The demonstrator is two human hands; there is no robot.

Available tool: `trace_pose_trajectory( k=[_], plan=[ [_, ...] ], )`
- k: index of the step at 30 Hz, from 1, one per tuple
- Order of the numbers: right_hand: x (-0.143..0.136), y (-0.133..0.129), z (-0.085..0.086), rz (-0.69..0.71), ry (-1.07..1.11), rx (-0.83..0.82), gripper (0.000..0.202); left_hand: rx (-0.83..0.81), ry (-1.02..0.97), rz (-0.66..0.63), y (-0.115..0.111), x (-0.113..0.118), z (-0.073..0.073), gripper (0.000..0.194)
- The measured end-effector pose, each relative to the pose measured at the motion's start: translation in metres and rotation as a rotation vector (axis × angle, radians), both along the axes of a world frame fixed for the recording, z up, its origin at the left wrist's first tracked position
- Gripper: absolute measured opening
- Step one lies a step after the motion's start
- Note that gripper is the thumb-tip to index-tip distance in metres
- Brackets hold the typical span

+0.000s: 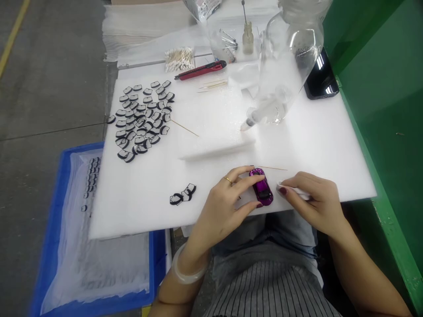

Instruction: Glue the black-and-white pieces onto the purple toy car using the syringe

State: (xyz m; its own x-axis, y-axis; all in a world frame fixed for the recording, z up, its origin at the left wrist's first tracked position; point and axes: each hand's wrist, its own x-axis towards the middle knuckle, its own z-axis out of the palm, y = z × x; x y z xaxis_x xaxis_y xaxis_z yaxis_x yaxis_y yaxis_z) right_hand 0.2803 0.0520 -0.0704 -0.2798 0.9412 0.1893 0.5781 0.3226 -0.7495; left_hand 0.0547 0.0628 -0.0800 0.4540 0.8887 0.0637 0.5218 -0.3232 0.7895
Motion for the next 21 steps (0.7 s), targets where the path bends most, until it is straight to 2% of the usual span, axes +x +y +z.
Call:
trace_pose_trajectory(
  k=[2, 5, 8, 11, 14, 17, 19, 21],
  plan=[
    [0.002, -0.006, -0.004, -0.066, -0.040, 0.170, 0.016, 0.040, 0.009, 0.050, -0.002, 0.004, -0.002, 0.048],
    [0.003, -0.012, -0.011, -0.075, -0.155, 0.341, 0.024, 0.113, 0.056, 0.125, -0.007, 0.012, -0.006, 0.055],
    [0.000, -0.013, -0.016, -0.013, -0.251, 0.428, 0.022, 0.171, 0.121, 0.197, -0.011, 0.019, -0.009, 0.050],
    [-0.004, -0.013, -0.017, 0.025, -0.277, 0.418, 0.020, 0.192, 0.157, 0.224, -0.011, 0.022, -0.009, 0.045],
    [-0.004, -0.011, -0.008, -0.041, -0.288, 0.329, 0.018, 0.199, 0.160, 0.230, -0.010, 0.022, -0.009, 0.046],
    [0.007, -0.004, 0.008, -0.063, -0.217, 0.240, 0.017, 0.183, 0.136, 0.228, -0.010, 0.021, -0.009, 0.048],
    [0.019, 0.005, 0.020, -0.154, -0.156, 0.292, 0.019, 0.156, 0.096, 0.225, -0.010, 0.020, -0.009, 0.046],
    [0.030, 0.015, 0.028, -0.296, -0.206, 0.380, 0.023, 0.128, 0.066, 0.242, -0.010, 0.021, -0.008, 0.038]
  ],
)
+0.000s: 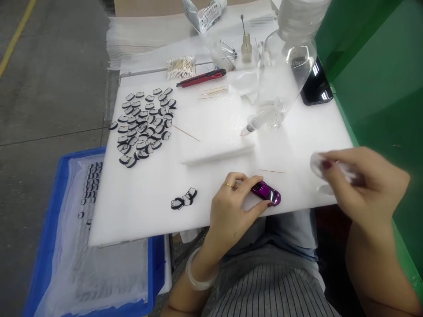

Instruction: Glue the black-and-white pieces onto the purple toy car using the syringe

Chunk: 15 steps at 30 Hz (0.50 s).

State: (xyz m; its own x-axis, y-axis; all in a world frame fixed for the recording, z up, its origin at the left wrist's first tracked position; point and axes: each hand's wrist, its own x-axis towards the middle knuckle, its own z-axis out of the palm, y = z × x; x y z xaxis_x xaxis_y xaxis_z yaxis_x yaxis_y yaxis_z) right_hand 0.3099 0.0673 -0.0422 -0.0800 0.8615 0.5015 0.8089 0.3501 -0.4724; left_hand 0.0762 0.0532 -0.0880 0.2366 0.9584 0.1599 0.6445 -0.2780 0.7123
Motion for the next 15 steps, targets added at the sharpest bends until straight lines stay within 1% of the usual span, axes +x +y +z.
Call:
trace_pose_trajectory(
  k=[2, 4, 6, 8, 11, 13, 14, 15],
  plan=[
    [0.007, 0.009, 0.004, -0.096, -0.128, 0.040, 0.026, -0.019, -0.008, 0.030, 0.000, 0.003, 0.002, 0.032],
    [0.007, 0.013, 0.005, -0.129, -0.196, 0.049, 0.027, -0.028, -0.002, 0.058, 0.000, 0.005, 0.003, 0.031],
    [-0.001, 0.010, 0.002, -0.092, -0.121, 0.018, 0.024, -0.035, -0.003, 0.056, 0.000, 0.005, 0.004, 0.030],
    [-0.020, 0.000, -0.005, -0.003, -0.024, -0.072, 0.023, -0.040, -0.029, 0.045, 0.000, 0.003, 0.004, 0.031],
    [-0.056, -0.017, -0.020, 0.131, -0.042, -0.201, 0.032, -0.001, -0.103, 0.074, -0.002, -0.002, 0.001, 0.032],
    [-0.073, -0.022, -0.029, 0.162, -0.080, -0.224, 0.038, 0.045, -0.114, 0.114, -0.004, -0.005, -0.002, 0.031],
    [-0.075, -0.022, -0.033, 0.158, -0.081, -0.223, 0.039, 0.066, -0.102, 0.128, -0.005, -0.006, -0.003, 0.030],
    [-0.070, -0.022, -0.035, 0.135, -0.066, -0.209, 0.039, 0.087, -0.084, 0.136, -0.006, -0.006, -0.005, 0.029]
  ],
)
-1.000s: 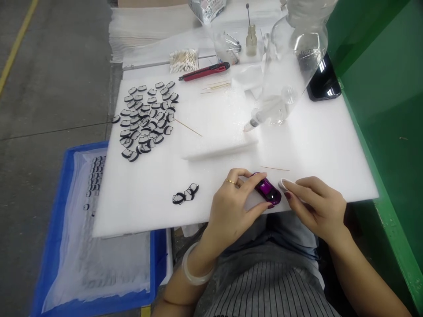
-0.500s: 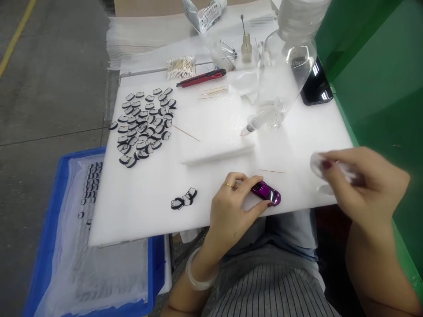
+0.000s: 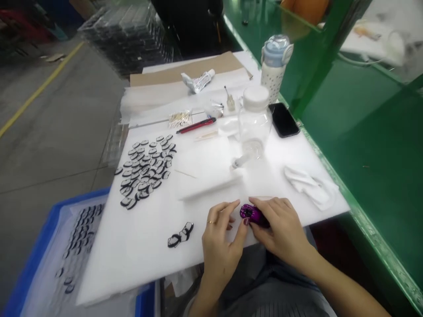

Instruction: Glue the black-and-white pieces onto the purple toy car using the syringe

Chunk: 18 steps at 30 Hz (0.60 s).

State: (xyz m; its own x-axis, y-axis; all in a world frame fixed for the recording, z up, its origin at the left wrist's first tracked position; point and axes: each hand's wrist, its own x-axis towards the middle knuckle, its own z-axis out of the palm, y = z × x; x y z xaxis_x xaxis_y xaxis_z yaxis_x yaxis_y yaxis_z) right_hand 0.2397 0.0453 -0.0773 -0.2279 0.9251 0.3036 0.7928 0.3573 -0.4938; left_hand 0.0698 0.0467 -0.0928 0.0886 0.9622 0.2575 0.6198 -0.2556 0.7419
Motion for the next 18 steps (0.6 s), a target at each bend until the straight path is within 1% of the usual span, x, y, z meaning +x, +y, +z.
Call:
trace_pose_trajectory(
  k=[1, 2, 3, 5, 7, 8, 9, 10, 11, 12, 13, 14, 16, 17, 18],
  plan=[
    [0.012, 0.000, -0.002, -0.053, 0.021, 0.024, 0.039, 0.015, 0.022, 0.003, -0.001, 0.000, -0.002, 0.028],
    [0.030, -0.001, -0.003, -0.143, 0.039, 0.056, 0.039, 0.029, 0.044, 0.002, -0.003, 0.000, -0.003, 0.027],
    [0.055, -0.004, -0.004, -0.260, 0.041, 0.095, 0.038, 0.039, 0.067, -0.003, -0.004, 0.000, -0.005, 0.025],
    [0.115, -0.016, -0.009, -0.608, -0.021, 0.133, 0.041, 0.054, 0.113, -0.028, -0.005, 0.000, -0.008, 0.021],
    [0.173, -0.034, -0.015, -0.931, -0.196, 0.034, 0.043, 0.092, 0.152, -0.059, -0.004, -0.001, -0.012, 0.019],
    [0.195, -0.044, -0.018, -1.019, -0.247, -0.045, 0.044, 0.120, 0.168, -0.073, -0.004, 0.000, -0.014, 0.019],
    [0.210, -0.053, -0.021, -1.066, -0.277, -0.092, 0.044, 0.147, 0.184, -0.080, -0.003, 0.000, -0.016, 0.019],
    [0.217, -0.061, -0.022, -1.102, -0.291, -0.091, 0.043, 0.171, 0.201, -0.084, -0.003, 0.000, -0.018, 0.018],
    [0.215, -0.067, -0.022, -1.097, -0.256, -0.029, 0.041, 0.188, 0.217, -0.084, -0.002, 0.000, -0.020, 0.018],
    [0.205, -0.072, -0.021, -1.060, -0.192, 0.071, 0.036, 0.199, 0.230, -0.079, -0.003, 0.001, -0.022, 0.018],
    [0.188, -0.075, -0.020, -1.002, -0.113, 0.206, 0.030, 0.204, 0.240, -0.073, -0.003, 0.001, -0.023, 0.019],
    [0.165, -0.077, -0.018, -0.853, 0.045, 0.338, 0.024, 0.201, 0.248, -0.068, -0.003, 0.000, -0.024, 0.019],
    [0.110, -0.081, -0.018, -0.616, 0.141, 0.315, 0.017, 0.187, 0.273, -0.076, -0.003, -0.001, -0.025, 0.020],
    [0.082, -0.083, -0.022, -0.497, 0.172, 0.287, 0.018, 0.187, 0.289, -0.089, -0.001, -0.002, -0.025, 0.020],
    [0.055, -0.086, -0.028, -0.353, 0.223, 0.222, 0.022, 0.199, 0.305, -0.113, 0.001, -0.002, -0.024, 0.019]
  ],
)
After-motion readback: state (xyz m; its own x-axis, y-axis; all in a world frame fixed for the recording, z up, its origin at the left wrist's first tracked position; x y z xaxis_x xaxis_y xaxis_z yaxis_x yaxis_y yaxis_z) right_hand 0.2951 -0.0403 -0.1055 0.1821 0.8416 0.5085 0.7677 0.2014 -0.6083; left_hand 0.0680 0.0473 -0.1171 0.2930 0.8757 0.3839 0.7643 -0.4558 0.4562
